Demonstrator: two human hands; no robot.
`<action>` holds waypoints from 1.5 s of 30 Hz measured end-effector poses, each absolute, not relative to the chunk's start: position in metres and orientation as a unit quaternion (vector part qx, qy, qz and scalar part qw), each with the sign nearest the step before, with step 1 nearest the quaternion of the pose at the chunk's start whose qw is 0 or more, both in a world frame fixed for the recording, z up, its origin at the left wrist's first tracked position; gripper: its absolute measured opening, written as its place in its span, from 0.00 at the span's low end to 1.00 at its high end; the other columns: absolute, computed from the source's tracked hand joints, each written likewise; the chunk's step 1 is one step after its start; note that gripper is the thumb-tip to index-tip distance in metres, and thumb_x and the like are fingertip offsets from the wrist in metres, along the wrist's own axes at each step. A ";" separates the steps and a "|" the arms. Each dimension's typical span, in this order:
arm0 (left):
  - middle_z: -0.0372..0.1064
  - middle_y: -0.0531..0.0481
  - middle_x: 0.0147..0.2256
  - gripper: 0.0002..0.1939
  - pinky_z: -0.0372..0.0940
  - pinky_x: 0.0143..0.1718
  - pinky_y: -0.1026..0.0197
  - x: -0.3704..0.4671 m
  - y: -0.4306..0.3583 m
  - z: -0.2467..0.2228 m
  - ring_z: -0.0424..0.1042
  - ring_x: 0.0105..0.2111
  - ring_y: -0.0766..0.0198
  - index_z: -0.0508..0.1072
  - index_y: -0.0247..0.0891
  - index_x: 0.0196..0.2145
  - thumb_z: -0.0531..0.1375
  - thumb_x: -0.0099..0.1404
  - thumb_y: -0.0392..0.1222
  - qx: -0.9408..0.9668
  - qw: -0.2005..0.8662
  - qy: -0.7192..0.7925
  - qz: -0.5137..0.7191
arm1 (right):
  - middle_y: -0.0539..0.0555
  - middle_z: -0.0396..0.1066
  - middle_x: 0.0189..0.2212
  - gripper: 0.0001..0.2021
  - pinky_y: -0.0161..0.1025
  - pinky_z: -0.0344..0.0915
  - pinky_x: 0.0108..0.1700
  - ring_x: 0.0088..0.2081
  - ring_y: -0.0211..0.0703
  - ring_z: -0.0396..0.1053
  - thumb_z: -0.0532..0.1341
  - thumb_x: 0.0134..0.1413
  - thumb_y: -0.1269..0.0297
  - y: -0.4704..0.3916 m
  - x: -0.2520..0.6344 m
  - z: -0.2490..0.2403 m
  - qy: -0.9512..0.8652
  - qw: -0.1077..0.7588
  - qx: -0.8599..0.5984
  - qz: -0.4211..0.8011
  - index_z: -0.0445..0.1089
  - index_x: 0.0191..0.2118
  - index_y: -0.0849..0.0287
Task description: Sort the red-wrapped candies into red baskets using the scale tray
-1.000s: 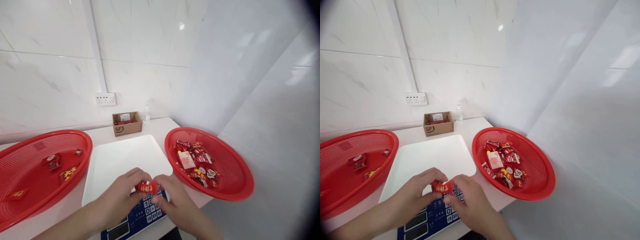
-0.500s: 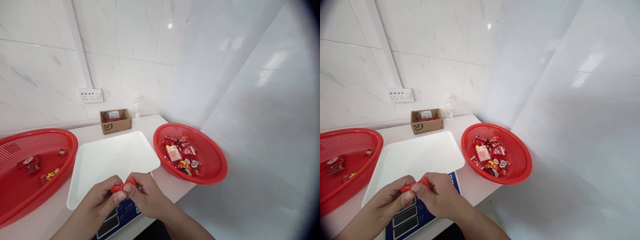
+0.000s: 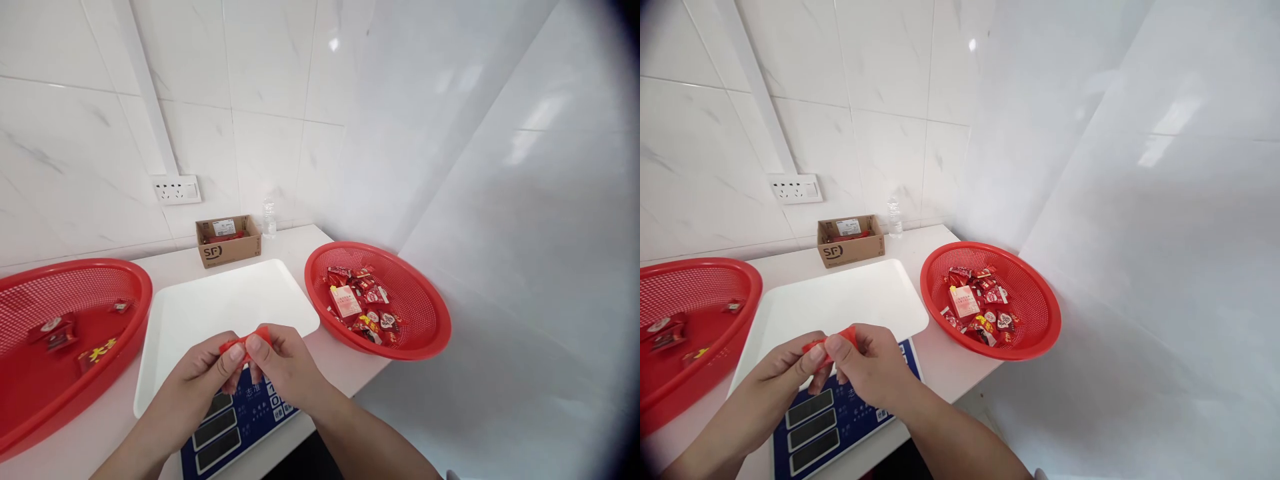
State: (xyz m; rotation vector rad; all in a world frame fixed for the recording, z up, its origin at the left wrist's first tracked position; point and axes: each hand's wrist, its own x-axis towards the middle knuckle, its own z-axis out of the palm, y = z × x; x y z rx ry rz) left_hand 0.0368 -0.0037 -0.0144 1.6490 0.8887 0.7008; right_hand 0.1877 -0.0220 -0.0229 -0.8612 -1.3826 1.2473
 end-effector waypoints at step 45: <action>0.48 0.57 0.20 0.26 0.50 0.22 0.64 0.057 -0.018 0.000 0.48 0.22 0.67 0.55 0.40 0.19 0.47 0.61 0.64 0.682 0.462 0.472 0.316 | 0.47 0.61 0.18 0.24 0.33 0.57 0.25 0.22 0.33 0.60 0.57 0.51 0.42 -0.022 0.191 -0.024 -0.606 0.501 -0.333 0.521 0.63 0.18 0.58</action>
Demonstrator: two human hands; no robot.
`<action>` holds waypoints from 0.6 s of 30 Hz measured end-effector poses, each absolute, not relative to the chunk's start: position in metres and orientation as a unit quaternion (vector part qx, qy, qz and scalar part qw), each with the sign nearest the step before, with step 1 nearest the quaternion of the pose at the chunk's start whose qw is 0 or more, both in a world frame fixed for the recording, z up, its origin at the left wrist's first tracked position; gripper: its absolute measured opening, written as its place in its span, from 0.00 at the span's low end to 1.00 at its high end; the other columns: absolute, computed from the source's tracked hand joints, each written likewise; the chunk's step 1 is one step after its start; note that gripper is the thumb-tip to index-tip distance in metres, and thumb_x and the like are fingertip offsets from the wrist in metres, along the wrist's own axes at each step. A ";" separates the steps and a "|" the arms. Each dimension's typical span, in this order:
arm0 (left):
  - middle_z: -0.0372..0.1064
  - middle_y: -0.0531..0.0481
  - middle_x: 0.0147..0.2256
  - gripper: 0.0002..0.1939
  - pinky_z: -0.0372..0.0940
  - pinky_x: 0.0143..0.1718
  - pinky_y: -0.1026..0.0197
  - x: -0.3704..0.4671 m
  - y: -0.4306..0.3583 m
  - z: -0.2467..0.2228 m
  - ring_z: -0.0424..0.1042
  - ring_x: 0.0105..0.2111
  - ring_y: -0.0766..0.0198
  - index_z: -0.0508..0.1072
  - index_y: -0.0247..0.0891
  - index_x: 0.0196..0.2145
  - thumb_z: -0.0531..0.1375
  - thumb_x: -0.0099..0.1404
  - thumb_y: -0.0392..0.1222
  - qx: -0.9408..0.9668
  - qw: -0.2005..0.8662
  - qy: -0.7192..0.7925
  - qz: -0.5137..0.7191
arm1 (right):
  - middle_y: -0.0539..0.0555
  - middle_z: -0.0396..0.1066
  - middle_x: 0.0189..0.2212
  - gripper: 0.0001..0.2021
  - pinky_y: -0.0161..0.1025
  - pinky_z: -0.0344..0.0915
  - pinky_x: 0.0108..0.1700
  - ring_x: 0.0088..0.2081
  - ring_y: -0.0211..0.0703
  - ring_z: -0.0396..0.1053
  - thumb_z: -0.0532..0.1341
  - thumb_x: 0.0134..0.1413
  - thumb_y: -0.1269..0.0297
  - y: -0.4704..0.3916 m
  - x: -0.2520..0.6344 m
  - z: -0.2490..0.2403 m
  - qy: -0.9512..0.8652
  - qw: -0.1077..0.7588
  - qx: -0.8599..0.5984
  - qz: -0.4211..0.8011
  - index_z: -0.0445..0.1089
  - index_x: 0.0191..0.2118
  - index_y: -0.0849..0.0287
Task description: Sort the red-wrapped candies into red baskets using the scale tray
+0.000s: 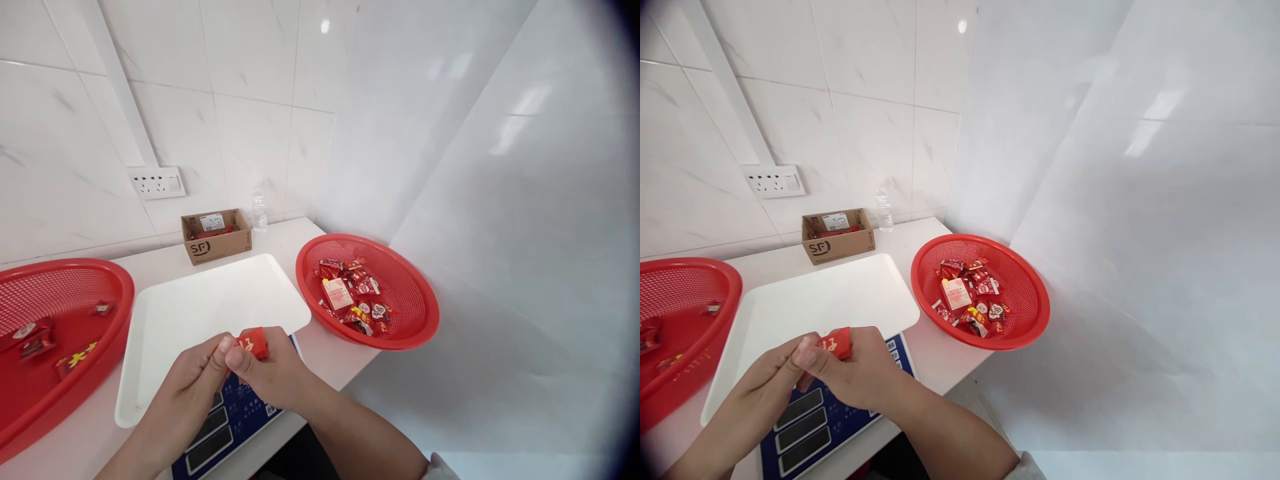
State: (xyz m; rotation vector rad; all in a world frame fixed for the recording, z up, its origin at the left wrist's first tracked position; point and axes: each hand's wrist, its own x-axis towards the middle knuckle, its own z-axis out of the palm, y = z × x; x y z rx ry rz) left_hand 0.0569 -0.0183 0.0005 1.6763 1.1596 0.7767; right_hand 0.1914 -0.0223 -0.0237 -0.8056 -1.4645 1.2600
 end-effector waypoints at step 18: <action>0.58 0.53 0.20 0.26 0.60 0.29 0.62 0.046 0.000 0.019 0.60 0.24 0.63 0.59 0.41 0.19 0.41 0.66 0.59 0.714 0.431 0.453 0.315 | 0.48 0.67 0.18 0.21 0.32 0.60 0.27 0.23 0.34 0.64 0.51 0.58 0.49 -0.005 0.186 -0.001 -0.613 0.476 -0.363 0.517 0.61 0.20 0.58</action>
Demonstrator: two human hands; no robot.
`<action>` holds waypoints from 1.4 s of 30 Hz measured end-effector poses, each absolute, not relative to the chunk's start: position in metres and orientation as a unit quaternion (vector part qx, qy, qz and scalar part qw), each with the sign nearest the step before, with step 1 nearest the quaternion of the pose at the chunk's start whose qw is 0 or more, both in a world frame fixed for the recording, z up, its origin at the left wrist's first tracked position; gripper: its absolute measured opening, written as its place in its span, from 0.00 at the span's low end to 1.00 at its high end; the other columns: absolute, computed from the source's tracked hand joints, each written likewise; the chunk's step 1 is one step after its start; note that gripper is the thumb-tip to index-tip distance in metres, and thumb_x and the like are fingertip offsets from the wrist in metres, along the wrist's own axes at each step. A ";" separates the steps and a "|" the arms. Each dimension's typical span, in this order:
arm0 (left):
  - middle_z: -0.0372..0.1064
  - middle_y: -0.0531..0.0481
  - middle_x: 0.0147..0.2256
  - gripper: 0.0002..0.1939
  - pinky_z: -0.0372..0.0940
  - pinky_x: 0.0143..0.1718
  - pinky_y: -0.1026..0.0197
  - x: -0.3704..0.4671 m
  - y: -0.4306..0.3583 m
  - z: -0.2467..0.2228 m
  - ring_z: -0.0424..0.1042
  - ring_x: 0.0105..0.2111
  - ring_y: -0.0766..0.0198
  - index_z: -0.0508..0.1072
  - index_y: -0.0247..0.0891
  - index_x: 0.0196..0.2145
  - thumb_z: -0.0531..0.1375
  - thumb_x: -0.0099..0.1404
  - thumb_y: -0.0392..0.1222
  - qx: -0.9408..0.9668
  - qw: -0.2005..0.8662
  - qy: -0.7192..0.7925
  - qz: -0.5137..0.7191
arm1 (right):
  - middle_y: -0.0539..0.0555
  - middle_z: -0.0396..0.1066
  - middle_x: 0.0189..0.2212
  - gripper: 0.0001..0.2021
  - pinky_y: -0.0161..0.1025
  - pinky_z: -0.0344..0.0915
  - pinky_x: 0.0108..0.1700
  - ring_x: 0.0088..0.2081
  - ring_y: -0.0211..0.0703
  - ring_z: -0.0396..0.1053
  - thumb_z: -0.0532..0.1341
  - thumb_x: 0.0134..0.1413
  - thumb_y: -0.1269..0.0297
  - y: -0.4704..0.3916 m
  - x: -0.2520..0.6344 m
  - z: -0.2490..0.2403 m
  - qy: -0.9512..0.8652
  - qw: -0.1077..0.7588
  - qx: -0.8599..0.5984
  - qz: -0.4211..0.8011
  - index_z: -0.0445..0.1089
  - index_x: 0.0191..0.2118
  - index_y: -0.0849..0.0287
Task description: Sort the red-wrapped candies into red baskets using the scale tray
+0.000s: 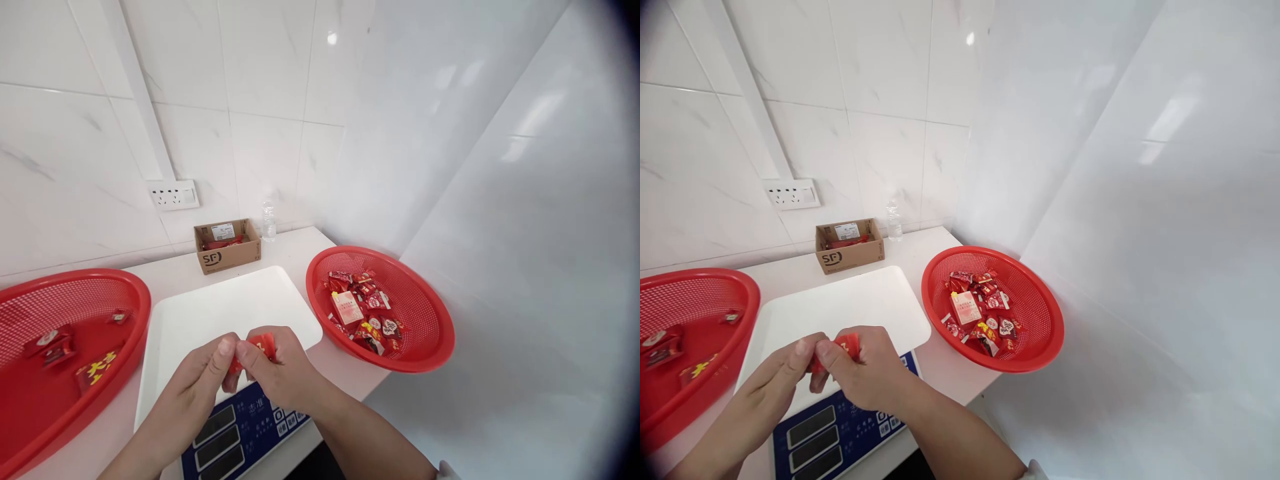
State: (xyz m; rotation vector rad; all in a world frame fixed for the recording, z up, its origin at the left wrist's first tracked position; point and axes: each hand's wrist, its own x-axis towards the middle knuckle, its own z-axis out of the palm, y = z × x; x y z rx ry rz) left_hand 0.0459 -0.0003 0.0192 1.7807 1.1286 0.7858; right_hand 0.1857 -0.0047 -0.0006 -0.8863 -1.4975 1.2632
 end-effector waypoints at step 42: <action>0.62 0.55 0.26 0.13 0.57 0.30 0.63 0.027 0.042 0.014 0.62 0.29 0.65 0.63 0.41 0.28 0.50 0.65 0.50 0.655 0.466 0.475 0.359 | 0.47 0.64 0.19 0.20 0.33 0.56 0.25 0.23 0.36 0.61 0.50 0.60 0.49 0.040 0.194 -0.007 -0.666 0.415 -0.514 0.347 0.60 0.23 0.56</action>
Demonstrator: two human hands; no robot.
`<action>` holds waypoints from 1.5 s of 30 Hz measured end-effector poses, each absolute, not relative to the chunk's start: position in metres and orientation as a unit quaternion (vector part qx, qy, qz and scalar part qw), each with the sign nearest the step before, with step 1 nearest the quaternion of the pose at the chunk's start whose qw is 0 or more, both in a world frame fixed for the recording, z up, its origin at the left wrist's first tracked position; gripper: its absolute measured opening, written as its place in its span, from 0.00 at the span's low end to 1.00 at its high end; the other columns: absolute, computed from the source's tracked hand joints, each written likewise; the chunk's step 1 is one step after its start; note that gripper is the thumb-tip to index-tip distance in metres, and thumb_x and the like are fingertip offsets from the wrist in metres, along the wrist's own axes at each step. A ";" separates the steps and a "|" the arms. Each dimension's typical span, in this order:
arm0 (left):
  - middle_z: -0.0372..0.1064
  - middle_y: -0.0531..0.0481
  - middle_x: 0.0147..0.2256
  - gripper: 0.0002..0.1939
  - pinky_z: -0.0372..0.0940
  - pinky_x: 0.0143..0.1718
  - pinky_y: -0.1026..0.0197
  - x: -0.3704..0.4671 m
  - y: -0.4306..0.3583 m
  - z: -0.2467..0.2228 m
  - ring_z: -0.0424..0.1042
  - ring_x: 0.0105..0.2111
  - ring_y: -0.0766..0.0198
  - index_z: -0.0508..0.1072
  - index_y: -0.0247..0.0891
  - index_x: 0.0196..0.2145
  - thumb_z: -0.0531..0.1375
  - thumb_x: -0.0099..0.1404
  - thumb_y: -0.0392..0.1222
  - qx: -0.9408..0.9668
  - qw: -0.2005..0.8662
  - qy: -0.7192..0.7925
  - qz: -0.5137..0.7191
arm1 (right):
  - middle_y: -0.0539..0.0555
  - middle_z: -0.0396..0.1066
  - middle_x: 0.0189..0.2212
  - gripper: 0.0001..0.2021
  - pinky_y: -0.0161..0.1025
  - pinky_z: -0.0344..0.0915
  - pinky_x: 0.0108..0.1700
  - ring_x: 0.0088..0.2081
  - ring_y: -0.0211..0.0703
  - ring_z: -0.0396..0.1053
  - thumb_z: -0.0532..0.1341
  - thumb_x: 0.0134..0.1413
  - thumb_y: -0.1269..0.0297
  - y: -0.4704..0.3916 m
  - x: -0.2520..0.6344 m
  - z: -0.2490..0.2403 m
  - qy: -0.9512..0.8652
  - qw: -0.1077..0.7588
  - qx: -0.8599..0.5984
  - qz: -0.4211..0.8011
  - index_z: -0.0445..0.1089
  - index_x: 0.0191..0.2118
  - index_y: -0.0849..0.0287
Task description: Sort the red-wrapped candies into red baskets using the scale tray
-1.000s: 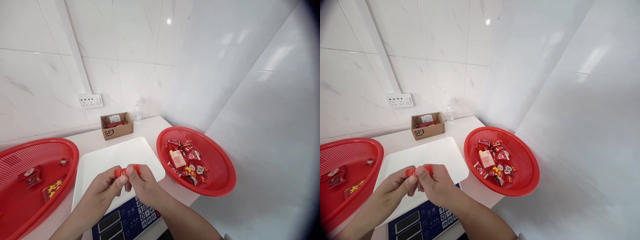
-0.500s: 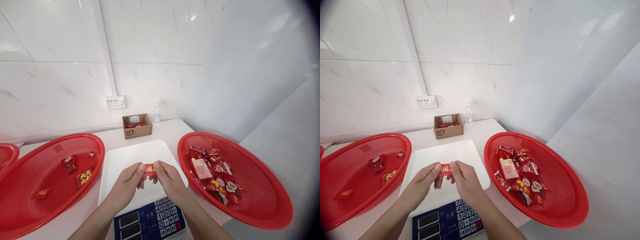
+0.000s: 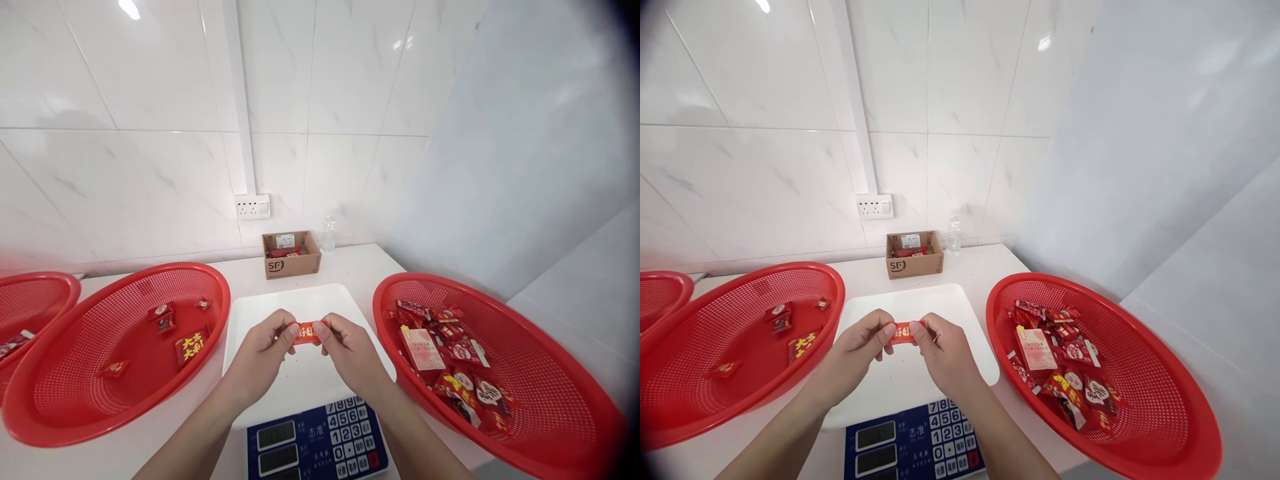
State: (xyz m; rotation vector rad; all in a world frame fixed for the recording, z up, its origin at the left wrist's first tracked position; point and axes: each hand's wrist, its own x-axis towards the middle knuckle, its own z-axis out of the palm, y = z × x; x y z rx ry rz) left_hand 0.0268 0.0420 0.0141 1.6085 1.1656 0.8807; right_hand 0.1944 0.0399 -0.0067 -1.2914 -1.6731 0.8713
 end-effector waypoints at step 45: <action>0.66 0.42 0.51 0.17 0.62 0.44 0.53 -0.074 0.008 -0.023 0.64 0.51 0.50 0.67 0.40 0.47 0.48 0.66 0.50 0.676 0.128 0.696 0.205 | 0.47 0.63 0.21 0.15 0.35 0.55 0.24 0.21 0.36 0.55 0.53 0.56 0.50 0.035 0.213 -0.028 -0.700 0.304 -0.564 0.316 0.64 0.26 0.55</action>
